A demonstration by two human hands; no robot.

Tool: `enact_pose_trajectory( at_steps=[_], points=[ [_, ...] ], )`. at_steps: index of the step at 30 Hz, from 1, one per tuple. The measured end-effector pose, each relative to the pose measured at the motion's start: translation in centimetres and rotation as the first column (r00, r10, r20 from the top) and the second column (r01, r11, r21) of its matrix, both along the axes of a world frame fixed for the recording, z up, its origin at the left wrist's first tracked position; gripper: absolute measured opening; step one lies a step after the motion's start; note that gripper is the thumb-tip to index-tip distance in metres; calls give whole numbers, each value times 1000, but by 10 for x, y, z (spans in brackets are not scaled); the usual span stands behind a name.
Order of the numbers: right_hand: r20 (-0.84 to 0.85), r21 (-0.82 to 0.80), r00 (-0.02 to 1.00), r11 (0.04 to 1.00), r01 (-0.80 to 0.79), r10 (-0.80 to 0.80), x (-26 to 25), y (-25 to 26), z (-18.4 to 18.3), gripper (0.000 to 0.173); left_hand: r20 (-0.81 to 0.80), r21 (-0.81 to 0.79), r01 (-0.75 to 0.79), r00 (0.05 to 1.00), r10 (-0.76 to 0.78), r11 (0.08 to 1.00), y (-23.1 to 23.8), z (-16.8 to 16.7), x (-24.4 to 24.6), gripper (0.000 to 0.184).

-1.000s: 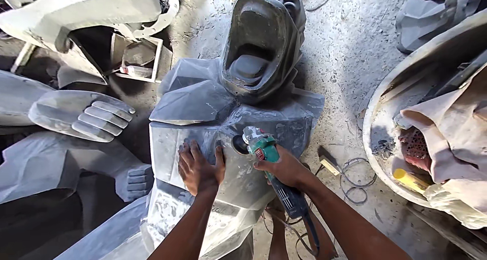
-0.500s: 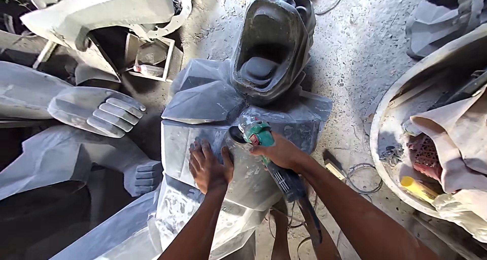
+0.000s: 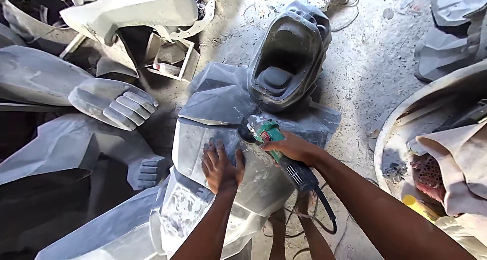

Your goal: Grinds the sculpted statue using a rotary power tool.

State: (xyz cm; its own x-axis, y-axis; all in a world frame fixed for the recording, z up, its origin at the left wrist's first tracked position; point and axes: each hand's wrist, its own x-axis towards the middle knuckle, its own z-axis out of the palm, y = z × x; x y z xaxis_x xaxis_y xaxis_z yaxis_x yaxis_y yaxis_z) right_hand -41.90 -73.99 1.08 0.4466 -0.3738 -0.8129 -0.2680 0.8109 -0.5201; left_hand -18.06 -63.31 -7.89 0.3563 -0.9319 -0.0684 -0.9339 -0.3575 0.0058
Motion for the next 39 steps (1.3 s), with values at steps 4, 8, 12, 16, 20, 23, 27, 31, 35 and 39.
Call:
enact_pose_trajectory(
  at_steps=[4,8,12,16,20,23,27,31,35,39],
  points=[
    [-25,24,1000,1000,7,-6,-16,16,1,51,-3,4,-1,1000,1,1000,-1,-1,0,84],
    [-51,106,997,993,55,-49,-47,60,0,53,-19,0,-7,1000,7,1000,0,-2,1,84],
    [-70,107,995,991,79,-71,-48,64,-3,56,-30,-7,-5,1000,5,1000,0,-1,0,83],
    [-1,65,999,997,50,-50,-20,31,-1,51,-13,13,-5,1000,5,1000,1,0,0,83],
    [24,74,999,997,24,-26,-5,2,-4,52,-4,7,-8,1000,8,1000,1,-2,1,83],
    [-15,36,999,999,29,-28,-13,18,0,49,-11,19,-5,1000,5,1000,0,-2,2,82],
    [-190,-221,982,975,-31,-12,-25,71,-15,68,-121,28,-11,993,14,1000,1,3,6,70],
    [-466,-482,883,822,-303,53,-13,104,-30,81,-431,-70,45,900,-71,996,5,7,38,58],
    [-564,-671,825,566,-479,31,13,143,-48,70,-617,-179,261,721,-315,949,1,-2,102,54],
    [-569,-745,820,377,-550,72,34,180,-56,64,-591,-227,238,737,-328,944,0,-15,111,53]
  ],
)
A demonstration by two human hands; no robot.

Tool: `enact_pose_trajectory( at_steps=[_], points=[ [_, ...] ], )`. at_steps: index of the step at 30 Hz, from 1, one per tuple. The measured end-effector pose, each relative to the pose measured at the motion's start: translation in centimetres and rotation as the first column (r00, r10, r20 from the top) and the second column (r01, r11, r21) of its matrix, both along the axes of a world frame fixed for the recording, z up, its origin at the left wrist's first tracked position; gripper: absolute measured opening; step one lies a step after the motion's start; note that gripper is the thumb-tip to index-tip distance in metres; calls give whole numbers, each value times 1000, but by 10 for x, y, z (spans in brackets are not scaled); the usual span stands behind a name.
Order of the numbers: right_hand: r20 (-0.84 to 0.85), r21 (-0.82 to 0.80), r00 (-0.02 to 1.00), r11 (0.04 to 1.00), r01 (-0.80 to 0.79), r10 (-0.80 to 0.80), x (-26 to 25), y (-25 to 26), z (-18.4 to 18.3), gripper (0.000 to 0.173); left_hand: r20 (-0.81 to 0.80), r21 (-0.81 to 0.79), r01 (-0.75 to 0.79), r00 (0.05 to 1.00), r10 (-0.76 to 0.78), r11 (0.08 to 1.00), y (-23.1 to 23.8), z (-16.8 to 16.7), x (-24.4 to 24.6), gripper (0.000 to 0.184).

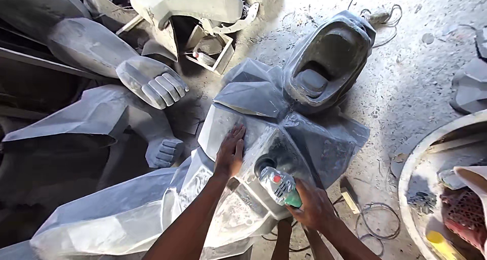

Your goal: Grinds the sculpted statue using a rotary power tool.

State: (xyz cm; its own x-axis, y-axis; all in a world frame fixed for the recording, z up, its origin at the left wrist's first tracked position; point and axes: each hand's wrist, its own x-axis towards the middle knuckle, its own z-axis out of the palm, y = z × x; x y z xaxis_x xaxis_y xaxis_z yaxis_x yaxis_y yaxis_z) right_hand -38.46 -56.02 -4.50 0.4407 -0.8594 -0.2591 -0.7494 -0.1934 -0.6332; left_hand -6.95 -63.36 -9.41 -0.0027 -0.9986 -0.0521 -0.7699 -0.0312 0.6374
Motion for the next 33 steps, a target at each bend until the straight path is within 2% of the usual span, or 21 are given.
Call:
enact_pose_trajectory(
  at_steps=[3,7,9,11,15,17,20,23,26,29,31,33],
  points=[
    [-22,-24,998,998,52,-52,2,1,5,66,-5,0,22,1000,-22,1000,0,-1,5,52],
    [-145,40,969,977,208,-200,-10,-36,15,72,4,-12,65,998,-65,998,-2,-4,9,52],
    [-153,30,956,966,256,-249,-20,-45,11,73,0,-31,61,998,-61,998,0,-4,9,52],
    [-144,42,965,973,226,-218,-24,-45,11,75,-8,-51,52,999,-52,997,-1,-5,9,51],
    [-162,170,987,985,32,-4,-7,-33,27,75,-31,-66,36,999,-38,997,-1,-10,9,50],
    [-155,144,988,990,4,19,-3,-32,25,72,-32,-60,33,999,-35,998,-1,-10,10,50],
    [-124,49,983,989,141,-134,-11,-51,20,71,-43,-61,28,999,-30,998,-3,-9,10,50],
    [-71,35,951,952,305,-302,-17,-77,20,76,-48,-61,24,998,-27,998,-2,-9,10,51],
    [-27,36,930,930,366,-366,-18,-69,17,80,-49,-64,26,998,-29,998,-2,-10,11,51],
    [-94,78,953,952,296,-289,-9,-22,13,81,-45,-57,32,998,-35,998,-2,-9,12,52],
    [-167,137,976,977,166,-143,2,9,15,79,-43,-61,36,998,-38,998,-3,-9,13,52],
    [-153,166,988,986,27,-1,13,27,17,71,-42,-55,47,998,-49,997,-3,-8,14,52]
  ],
)
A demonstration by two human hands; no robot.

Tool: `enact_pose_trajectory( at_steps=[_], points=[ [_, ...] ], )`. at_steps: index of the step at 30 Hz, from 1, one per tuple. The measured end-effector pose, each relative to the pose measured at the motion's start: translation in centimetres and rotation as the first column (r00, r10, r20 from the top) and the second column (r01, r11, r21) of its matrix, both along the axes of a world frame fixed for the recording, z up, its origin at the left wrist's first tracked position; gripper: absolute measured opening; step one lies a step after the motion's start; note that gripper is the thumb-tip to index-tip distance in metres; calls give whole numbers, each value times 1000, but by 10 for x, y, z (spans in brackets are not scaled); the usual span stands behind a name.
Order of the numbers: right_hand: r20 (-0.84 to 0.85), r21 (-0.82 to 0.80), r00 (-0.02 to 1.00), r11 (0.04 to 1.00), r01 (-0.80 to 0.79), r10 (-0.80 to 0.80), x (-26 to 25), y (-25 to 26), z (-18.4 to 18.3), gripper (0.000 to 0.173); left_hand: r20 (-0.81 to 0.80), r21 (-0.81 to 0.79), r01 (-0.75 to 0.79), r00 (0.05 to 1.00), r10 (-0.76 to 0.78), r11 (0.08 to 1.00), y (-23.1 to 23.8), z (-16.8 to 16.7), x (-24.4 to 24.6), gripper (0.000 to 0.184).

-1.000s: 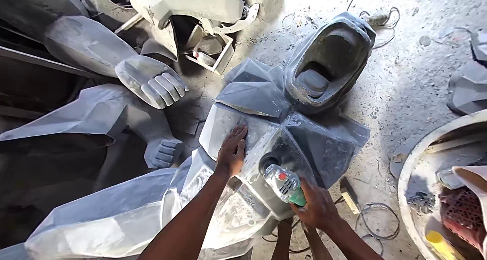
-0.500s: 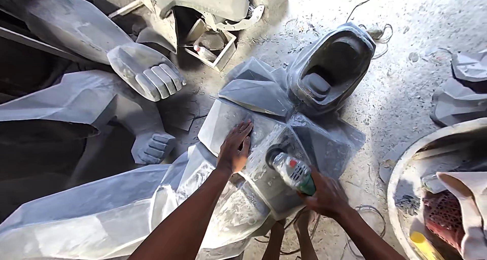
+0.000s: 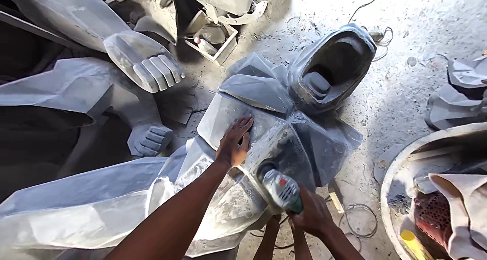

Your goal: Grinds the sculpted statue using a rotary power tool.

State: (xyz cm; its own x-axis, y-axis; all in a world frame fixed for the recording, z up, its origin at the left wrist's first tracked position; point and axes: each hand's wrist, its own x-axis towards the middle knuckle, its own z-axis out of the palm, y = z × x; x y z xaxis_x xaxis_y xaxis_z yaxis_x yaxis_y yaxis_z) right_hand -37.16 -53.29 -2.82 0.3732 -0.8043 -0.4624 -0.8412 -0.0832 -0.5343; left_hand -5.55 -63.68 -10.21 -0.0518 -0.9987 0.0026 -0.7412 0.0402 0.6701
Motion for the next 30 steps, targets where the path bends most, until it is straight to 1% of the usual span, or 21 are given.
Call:
enact_pose_trajectory(
  at_steps=[1,2,3,5,7,9,10,12,15,17,18,20,22,24,26,28,29,30],
  points=[
    [23,-20,999,999,-39,39,3,4,0,68,0,2,11,1000,-11,1000,0,0,1,53],
    [45,-52,998,998,-40,42,6,4,-1,68,4,3,26,1000,-26,1000,0,1,1,54],
    [62,-85,998,996,-4,10,7,2,-2,68,10,-2,44,999,-44,999,0,1,3,55],
    [53,-107,991,986,125,-120,8,-14,-3,70,29,-21,83,996,-82,996,-1,1,8,56],
    [61,-151,967,955,254,-247,1,-36,-6,75,43,-28,110,993,-109,994,-3,2,10,56],
    [76,-168,948,933,318,-310,-9,-53,-9,76,40,-28,114,993,-113,993,-2,3,9,56],
    [82,-192,951,931,309,-299,-12,-57,-11,76,35,-32,113,993,-112,993,-2,3,9,56],
    [65,-212,973,949,232,-224,-16,-51,-13,76,26,-48,105,994,-103,993,-3,1,9,55],
    [12,-145,999,988,52,-51,-8,-20,-4,71,22,-56,108,994,-107,993,-4,1,9,55],
    [20,-137,1000,991,1,2,-2,0,-4,68,25,-38,109,994,-108,993,-4,3,10,54],
    [32,-158,999,987,22,-18,-1,8,-7,67,24,-33,108,994,-107,994,-4,4,10,54],
    [51,-184,990,973,141,-134,0,14,-11,70,18,-25,104,994,-104,994,-4,6,10,53],
    [74,-199,961,940,277,-268,0,9,-10,76,15,-26,102,995,-102,994,-4,5,11,52],
    [76,-188,936,917,353,-345,-1,0,-3,77,6,-29,103,995,-103,994,-5,4,11,51],
    [68,-172,937,921,349,-343,-1,-5,5,80,-46,-46,111,993,-113,993,-7,3,12,48],
    [71,-159,957,943,291,-283,6,-3,8,79,-157,-14,90,983,-91,996,-11,7,19,45],
    [77,-158,964,952,263,-253,10,3,9,77,-207,6,41,978,-39,999,-9,11,25,42],
    [85,-161,969,957,242,-231,15,11,8,76,-240,20,-43,970,46,999,-2,17,32,39]
  ],
)
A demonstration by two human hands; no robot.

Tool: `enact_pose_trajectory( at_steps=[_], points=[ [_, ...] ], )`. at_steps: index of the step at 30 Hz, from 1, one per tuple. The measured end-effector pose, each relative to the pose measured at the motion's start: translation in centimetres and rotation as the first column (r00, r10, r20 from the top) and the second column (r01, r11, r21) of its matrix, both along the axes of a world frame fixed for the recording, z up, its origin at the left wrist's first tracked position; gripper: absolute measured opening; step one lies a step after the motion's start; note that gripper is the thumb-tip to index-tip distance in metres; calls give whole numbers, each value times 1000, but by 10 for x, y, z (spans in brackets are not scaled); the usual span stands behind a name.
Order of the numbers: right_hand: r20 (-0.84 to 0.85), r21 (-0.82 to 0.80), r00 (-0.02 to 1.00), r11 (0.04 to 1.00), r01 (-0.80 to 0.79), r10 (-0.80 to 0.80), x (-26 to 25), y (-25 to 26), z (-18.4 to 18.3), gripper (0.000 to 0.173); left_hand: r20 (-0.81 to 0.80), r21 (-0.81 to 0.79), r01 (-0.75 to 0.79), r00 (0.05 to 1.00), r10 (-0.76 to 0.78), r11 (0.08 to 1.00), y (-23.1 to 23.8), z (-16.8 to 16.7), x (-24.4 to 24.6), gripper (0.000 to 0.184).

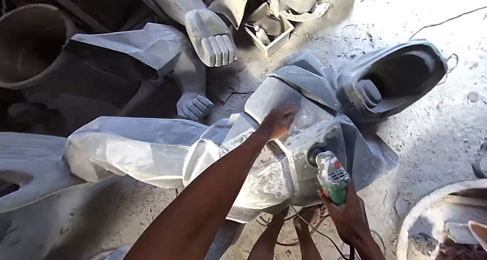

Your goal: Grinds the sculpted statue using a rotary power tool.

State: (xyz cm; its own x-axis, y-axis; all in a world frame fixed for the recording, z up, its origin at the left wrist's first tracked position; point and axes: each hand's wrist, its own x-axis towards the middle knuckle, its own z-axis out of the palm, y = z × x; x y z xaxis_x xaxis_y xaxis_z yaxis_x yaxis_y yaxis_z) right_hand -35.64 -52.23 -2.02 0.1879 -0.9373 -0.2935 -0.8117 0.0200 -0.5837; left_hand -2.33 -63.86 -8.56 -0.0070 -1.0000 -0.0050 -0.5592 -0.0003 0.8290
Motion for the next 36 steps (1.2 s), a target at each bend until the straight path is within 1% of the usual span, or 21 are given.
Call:
enact_pose_trajectory(
  at_steps=[2,3,4,6,9,11,13,16,18,20,24,25,27,29,30,31,33,35,36],
  points=[
    [5,24,999,999,-42,41,11,18,2,78,-4,20,-228,974,228,973,29,13,25,37],
    [3,27,997,997,-72,72,19,27,6,79,33,55,-317,948,316,947,52,20,42,38],
    [-10,29,993,993,-116,116,28,35,12,81,74,82,-394,919,388,916,79,23,60,39],
    [-14,63,973,971,-231,232,47,49,29,80,173,104,-506,857,485,856,149,23,89,39],
    [-36,171,911,901,-398,410,81,54,61,75,319,147,-575,798,511,805,270,19,106,44],
    [-93,193,865,861,-470,493,103,47,75,76,402,171,-599,767,500,782,346,19,102,50],
    [-154,216,813,822,-526,561,125,31,85,78,473,234,-623,743,473,746,407,25,94,58],
    [-241,292,699,737,-610,674,153,0,92,75,565,353,-649,722,399,674,472,36,74,81],
    [-271,366,606,662,-654,748,170,-20,94,72,589,412,-664,716,373,624,503,37,60,94],
    [-272,408,545,608,-681,793,185,-33,92,68,614,453,-676,709,347,581,527,36,47,105],
    [-266,391,499,566,-726,824,210,-42,83,67,660,516,-696,695,286,499,565,32,33,119],
    [-250,400,475,537,-742,844,215,-43,83,66,663,526,-690,699,268,497,575,32,32,121],
    [-222,407,385,444,-798,896,221,-41,85,65,670,523,-674,704,238,521,593,34,30,123],
    [-214,411,285,350,-842,934,230,-38,88,66,686,496,-688,685,247,529,607,38,31,126],
    [-224,424,252,327,-845,942,237,-37,90,65,695,483,-707,668,266,517,613,42,33,130],
    [-237,430,240,323,-843,941,246,-37,92,64,705,474,-729,650,283,494,620,46,34,134],
    [-269,457,271,370,-809,924,266,-45,92,61,732,445,-775,603,317,448,634,50,37,139],
    [-305,466,288,406,-786,908,284,-56,90,61,746,420,-794,578,332,439,646,48,38,142],
    [-310,468,278,401,-788,909,290,-61,89,61,746,417,-794,577,333,442,648,46,39,142]
  ],
)
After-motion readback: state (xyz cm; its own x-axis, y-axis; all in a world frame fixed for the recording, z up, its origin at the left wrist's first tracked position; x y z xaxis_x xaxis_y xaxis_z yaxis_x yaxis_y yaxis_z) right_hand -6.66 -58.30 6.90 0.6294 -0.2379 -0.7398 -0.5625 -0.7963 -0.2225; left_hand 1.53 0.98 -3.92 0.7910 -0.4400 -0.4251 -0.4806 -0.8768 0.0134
